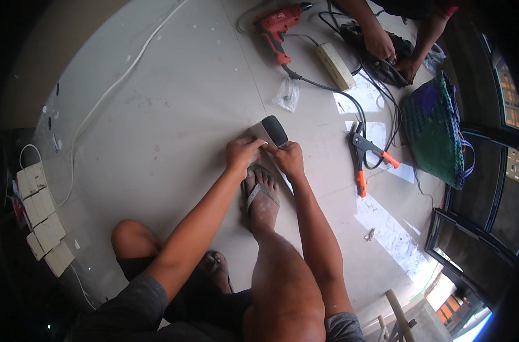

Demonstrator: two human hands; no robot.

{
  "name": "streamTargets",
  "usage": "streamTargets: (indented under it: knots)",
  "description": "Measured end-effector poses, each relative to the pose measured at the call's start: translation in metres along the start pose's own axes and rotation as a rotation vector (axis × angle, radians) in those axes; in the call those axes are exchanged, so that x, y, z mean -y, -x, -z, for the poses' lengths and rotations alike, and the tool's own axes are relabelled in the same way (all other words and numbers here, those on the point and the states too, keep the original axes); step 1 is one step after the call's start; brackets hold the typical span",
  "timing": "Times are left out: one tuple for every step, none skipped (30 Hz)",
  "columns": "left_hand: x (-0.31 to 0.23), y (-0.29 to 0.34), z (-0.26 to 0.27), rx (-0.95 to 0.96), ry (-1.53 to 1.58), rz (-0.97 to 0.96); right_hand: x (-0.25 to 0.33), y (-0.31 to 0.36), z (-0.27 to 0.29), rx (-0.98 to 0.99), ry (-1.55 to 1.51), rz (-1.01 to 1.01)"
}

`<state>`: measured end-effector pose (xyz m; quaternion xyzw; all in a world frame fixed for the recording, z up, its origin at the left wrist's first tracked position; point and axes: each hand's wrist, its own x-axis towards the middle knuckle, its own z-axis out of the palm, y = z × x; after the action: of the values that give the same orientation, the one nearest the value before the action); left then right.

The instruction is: The person assembles a metal frame on the floor, using a square ruler to ensure right angles. They secure the frame with a staple gun and later use a power drill to fasten components. The task involves measuring, aligning, and fastening metal pieces.

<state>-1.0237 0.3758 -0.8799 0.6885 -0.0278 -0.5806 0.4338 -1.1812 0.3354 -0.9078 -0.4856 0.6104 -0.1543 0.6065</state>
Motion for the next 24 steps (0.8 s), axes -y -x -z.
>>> streamTargets:
  knots:
    - [0.001, 0.001, 0.001, -0.002, 0.025, -0.001, 0.001, 0.001, -0.001, -0.007, 0.023, -0.003]
    - [0.003, 0.003, 0.002, -0.003, 0.050, -0.002, 0.002, 0.004, -0.001, -0.027, 0.027, 0.025]
    - [0.004, 0.005, 0.003, -0.006, 0.074, -0.003, 0.008, 0.009, -0.003, -0.045, 0.030, 0.054]
    - [0.002, 0.008, 0.002, -0.024, 0.040, -0.001, 0.022, 0.019, -0.006, -0.080, 0.014, 0.114]
    - [0.001, 0.012, 0.002, -0.039, 0.005, 0.000, 0.023, 0.021, -0.009, -0.081, -0.004, 0.135]
    - [0.002, 0.013, -0.003, -0.041, -0.027, -0.002, 0.025, 0.023, -0.006, -0.093, -0.017, 0.160]
    - [0.003, 0.013, -0.006, -0.050, 0.003, -0.010, 0.021, 0.018, -0.002, -0.072, -0.032, 0.146]
    - [0.004, 0.013, -0.006, -0.058, 0.032, -0.017, 0.020, 0.018, 0.001, -0.065, -0.020, 0.131]
    - [0.006, 0.010, -0.008, -0.060, 0.065, -0.023, 0.021, 0.017, 0.002, -0.050, -0.007, 0.116]
    - [0.009, 0.005, 0.013, -0.063, 0.089, -0.021, 0.064, 0.032, -0.009, 0.013, 0.153, -0.014]
    - [0.012, 0.002, 0.006, -0.087, 0.063, -0.007, 0.046, 0.024, -0.005, 0.024, 0.062, 0.042]
    - [0.011, 0.006, 0.003, -0.072, 0.091, 0.003, 0.041, 0.021, -0.002, 0.019, 0.076, 0.008]
    - [0.011, 0.004, 0.007, -0.062, 0.116, 0.024, 0.041, 0.018, -0.006, 0.032, 0.039, 0.021]
    - [0.013, 0.003, 0.007, -0.055, 0.140, 0.045, 0.040, 0.018, -0.004, 0.019, 0.058, 0.032]
    - [0.012, 0.007, 0.001, -0.040, 0.158, 0.057, 0.028, 0.014, -0.001, 0.022, 0.037, 0.041]
    - [0.009, 0.010, -0.005, -0.026, 0.177, 0.067, 0.020, 0.009, 0.002, 0.026, 0.017, 0.053]
    - [0.006, 0.013, -0.011, -0.011, 0.197, 0.079, 0.011, 0.005, 0.006, 0.018, 0.019, 0.053]
    - [0.005, 0.013, -0.007, -0.001, 0.189, 0.092, 0.012, 0.005, 0.003, 0.025, 0.015, 0.055]
    - [0.003, 0.012, -0.003, 0.011, 0.182, 0.105, 0.012, 0.005, 0.002, 0.032, 0.013, 0.056]
    - [0.002, 0.012, -0.001, 0.023, 0.176, 0.119, 0.012, 0.005, 0.003, 0.038, 0.008, 0.048]
    - [0.001, 0.012, -0.003, -0.007, 0.142, 0.112, 0.011, 0.005, 0.003, 0.043, 0.002, 0.042]
    - [0.000, 0.013, -0.004, 0.007, 0.149, 0.111, 0.014, 0.006, 0.004, 0.048, -0.002, 0.035]
    - [0.000, 0.014, -0.004, 0.021, 0.156, 0.109, 0.010, 0.004, 0.005, 0.067, 0.014, 0.043]
    - [0.000, 0.013, 0.001, 0.021, 0.163, 0.101, 0.016, 0.005, 0.003, 0.089, 0.014, 0.050]
